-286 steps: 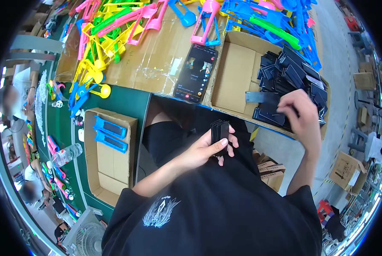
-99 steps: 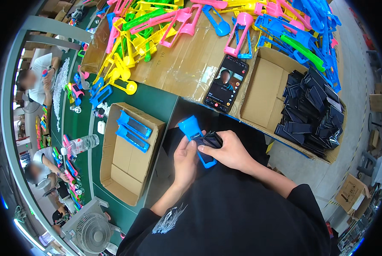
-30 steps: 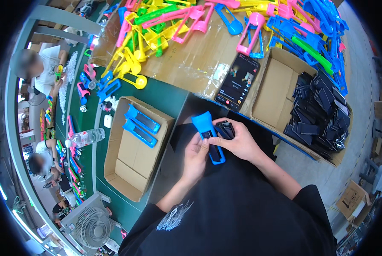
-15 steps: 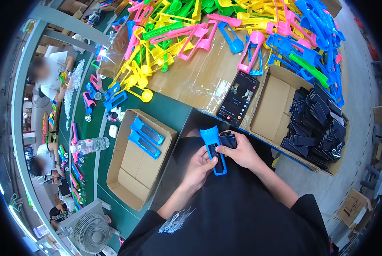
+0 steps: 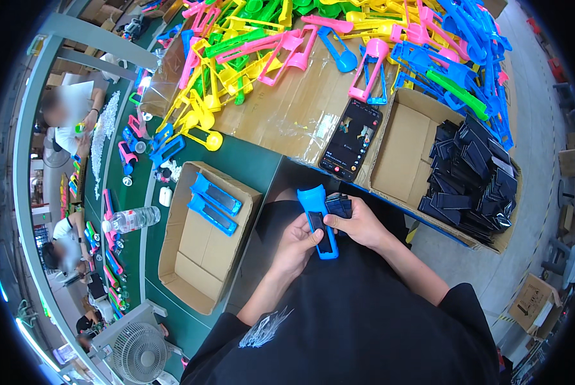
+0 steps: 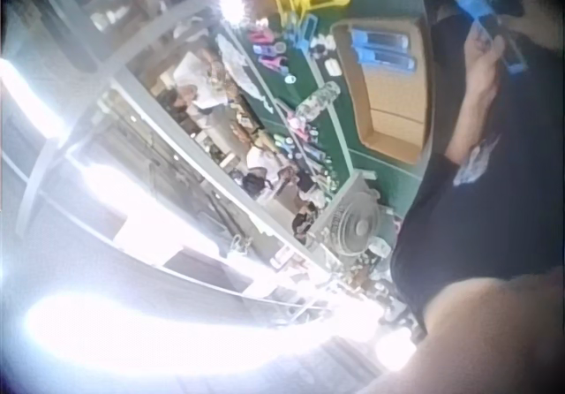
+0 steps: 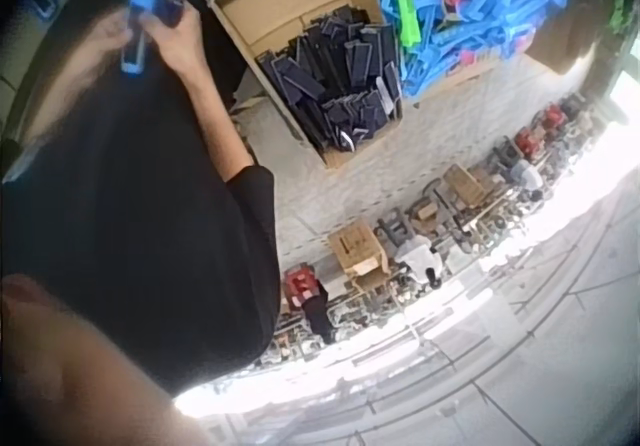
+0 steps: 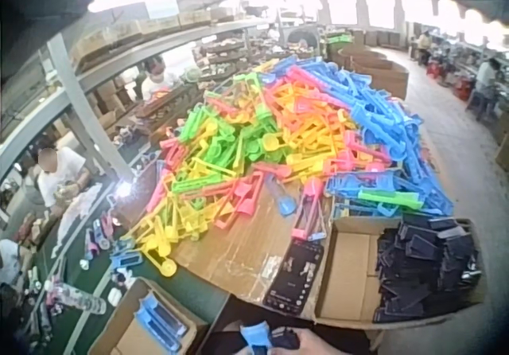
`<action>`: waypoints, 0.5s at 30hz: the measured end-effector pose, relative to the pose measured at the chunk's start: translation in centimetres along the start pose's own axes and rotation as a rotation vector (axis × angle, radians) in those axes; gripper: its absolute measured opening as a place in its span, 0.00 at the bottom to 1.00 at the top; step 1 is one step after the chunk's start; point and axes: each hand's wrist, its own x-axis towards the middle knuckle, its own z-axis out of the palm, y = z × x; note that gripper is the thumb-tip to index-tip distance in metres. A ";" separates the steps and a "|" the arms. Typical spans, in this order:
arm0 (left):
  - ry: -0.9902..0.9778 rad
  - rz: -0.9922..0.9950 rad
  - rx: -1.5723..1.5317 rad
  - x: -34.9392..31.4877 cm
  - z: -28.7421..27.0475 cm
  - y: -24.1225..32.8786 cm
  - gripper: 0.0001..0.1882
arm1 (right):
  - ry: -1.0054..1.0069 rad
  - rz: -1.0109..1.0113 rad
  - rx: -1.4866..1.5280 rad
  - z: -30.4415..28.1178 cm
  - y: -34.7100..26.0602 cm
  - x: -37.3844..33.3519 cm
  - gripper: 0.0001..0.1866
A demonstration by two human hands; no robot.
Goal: Assembling plastic toy gun components and organizing them into boxes on an assembly line.
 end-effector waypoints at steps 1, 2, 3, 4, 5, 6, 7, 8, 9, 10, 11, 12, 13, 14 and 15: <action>0.002 -0.005 -0.004 0.0 -0.1 0.0 0.23 | -0.001 0.002 0.000 0.1 -0.1 -0.1 0.17; 0.003 -0.005 -0.005 -0.1 -0.1 -0.2 0.23 | 0.024 -0.023 -0.032 0.4 -0.3 -0.1 0.17; 0.001 -0.016 -0.030 -0.1 -0.2 -0.3 0.23 | 0.048 -0.049 -0.063 0.6 -0.5 -0.2 0.17; -0.002 -0.028 -0.053 -0.2 -0.3 -0.3 0.23 | 0.048 -0.049 -0.060 0.6 -0.5 -0.2 0.17; -0.001 -0.030 -0.051 -0.2 -0.4 -0.3 0.23 | 0.059 -0.045 -0.077 0.6 -0.5 -0.2 0.17; -0.010 -0.079 -0.092 -0.1 -0.4 -0.2 0.24 | 0.070 -0.043 -0.093 0.5 -0.5 -0.2 0.17; -0.021 -0.128 -0.132 0.0 -0.6 -0.2 0.26 | 0.070 -0.045 -0.090 0.5 -0.4 -0.1 0.17; -0.020 -0.128 -0.128 0.0 -0.8 -0.3 0.26 | 0.091 -0.052 -0.078 0.5 -0.4 -0.1 0.17; -0.064 -0.149 -0.201 0.1 -1.0 -0.6 0.25 | 0.112 -0.060 -0.067 0.5 -0.3 0.0 0.17; -0.107 -0.169 -0.272 0.2 -1.2 -0.8 0.25 | 0.111 -0.065 -0.063 0.5 -0.3 0.0 0.17; -0.108 -0.183 -0.264 0.3 -1.4 -1.0 0.25 | 0.118 -0.064 -0.070 0.4 -0.3 0.0 0.17; -0.109 -0.182 -0.257 0.2 -1.3 -1.1 0.25 | 0.124 -0.063 -0.076 0.4 -0.3 0.0 0.17; -0.088 -0.161 -0.245 0.2 -1.1 -1.0 0.25 | 0.123 -0.068 -0.074 0.3 -0.3 0.0 0.17; -0.066 -0.140 -0.233 0.2 -0.8 -0.9 0.25 | 0.121 -0.057 -0.089 0.3 -0.4 -0.1 0.17; -0.041 -0.121 -0.221 0.1 -0.6 -0.8 0.26 | 0.119 -0.045 -0.105 0.3 -0.4 -0.1 0.17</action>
